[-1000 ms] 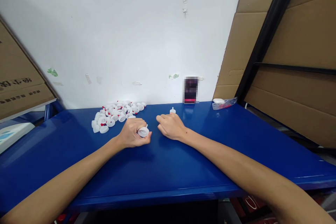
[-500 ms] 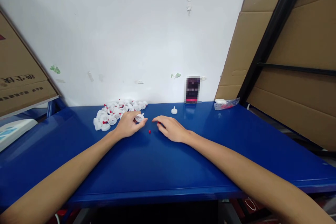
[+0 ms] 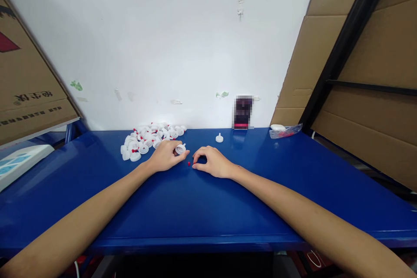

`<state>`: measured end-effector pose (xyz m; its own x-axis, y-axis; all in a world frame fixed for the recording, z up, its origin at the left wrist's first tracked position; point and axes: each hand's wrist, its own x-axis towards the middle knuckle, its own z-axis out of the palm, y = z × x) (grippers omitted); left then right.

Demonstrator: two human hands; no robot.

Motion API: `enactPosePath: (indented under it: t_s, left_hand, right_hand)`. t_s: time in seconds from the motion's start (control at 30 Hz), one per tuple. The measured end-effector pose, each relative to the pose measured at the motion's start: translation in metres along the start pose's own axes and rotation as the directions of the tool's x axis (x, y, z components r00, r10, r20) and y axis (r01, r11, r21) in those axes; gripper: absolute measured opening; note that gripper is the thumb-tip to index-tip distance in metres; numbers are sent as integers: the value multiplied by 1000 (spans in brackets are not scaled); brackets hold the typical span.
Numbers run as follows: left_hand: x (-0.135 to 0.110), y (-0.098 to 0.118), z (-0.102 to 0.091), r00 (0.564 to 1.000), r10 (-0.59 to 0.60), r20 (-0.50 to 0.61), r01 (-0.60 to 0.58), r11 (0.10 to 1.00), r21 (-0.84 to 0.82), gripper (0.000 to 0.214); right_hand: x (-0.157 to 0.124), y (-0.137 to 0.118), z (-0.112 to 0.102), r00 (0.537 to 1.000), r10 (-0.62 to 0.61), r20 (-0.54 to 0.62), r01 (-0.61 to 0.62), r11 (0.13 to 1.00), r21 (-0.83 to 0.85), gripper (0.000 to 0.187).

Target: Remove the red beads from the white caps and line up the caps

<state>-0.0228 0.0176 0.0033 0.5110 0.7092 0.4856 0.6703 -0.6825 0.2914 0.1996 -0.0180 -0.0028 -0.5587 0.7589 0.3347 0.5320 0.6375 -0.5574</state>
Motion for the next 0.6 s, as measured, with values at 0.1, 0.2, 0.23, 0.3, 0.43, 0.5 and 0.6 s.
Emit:
enactPosePath:
  t_s: [0.1, 0.2, 0.23, 0.3, 0.43, 0.5, 0.6]
  left_hand:
    - [-1, 1, 1, 998, 0, 58, 1, 1000, -30, 38]
    - [-2, 2, 0, 998, -7, 60, 10, 999, -41, 35]
    - [-2, 3, 0, 999, -11, 52, 14, 999, -42, 34]
    - [-1, 4, -2, 999, -18, 39, 20, 999, -42, 34]
    - [-1, 6, -2, 999, -12, 37, 13, 999, -37, 34]
    - [-2, 7, -2, 999, 9, 38, -7, 999, -43, 33]
    - [-4, 11, -2, 997, 65, 46, -63, 996, -56, 26]
  right_hand:
    - [0, 0, 0, 1000, -6, -11, 6, 1000, 12, 4]
    - [-1, -1, 0, 999, -3, -39, 3, 1000, 5, 9]
    - [-1, -2, 0, 999, 1, -46, -1, 1000, -2, 9]
    - [-1, -3, 0, 999, 3, -53, -4, 1000, -13, 10]
    - [-1, -2, 1, 994, 20, -106, -17, 1000, 26, 13]
    - [-2, -1, 2, 984, 67, -166, -53, 994, 92, 12]
    - [-5, 0, 1, 947, 146, -287, -93, 977, 190, 13]
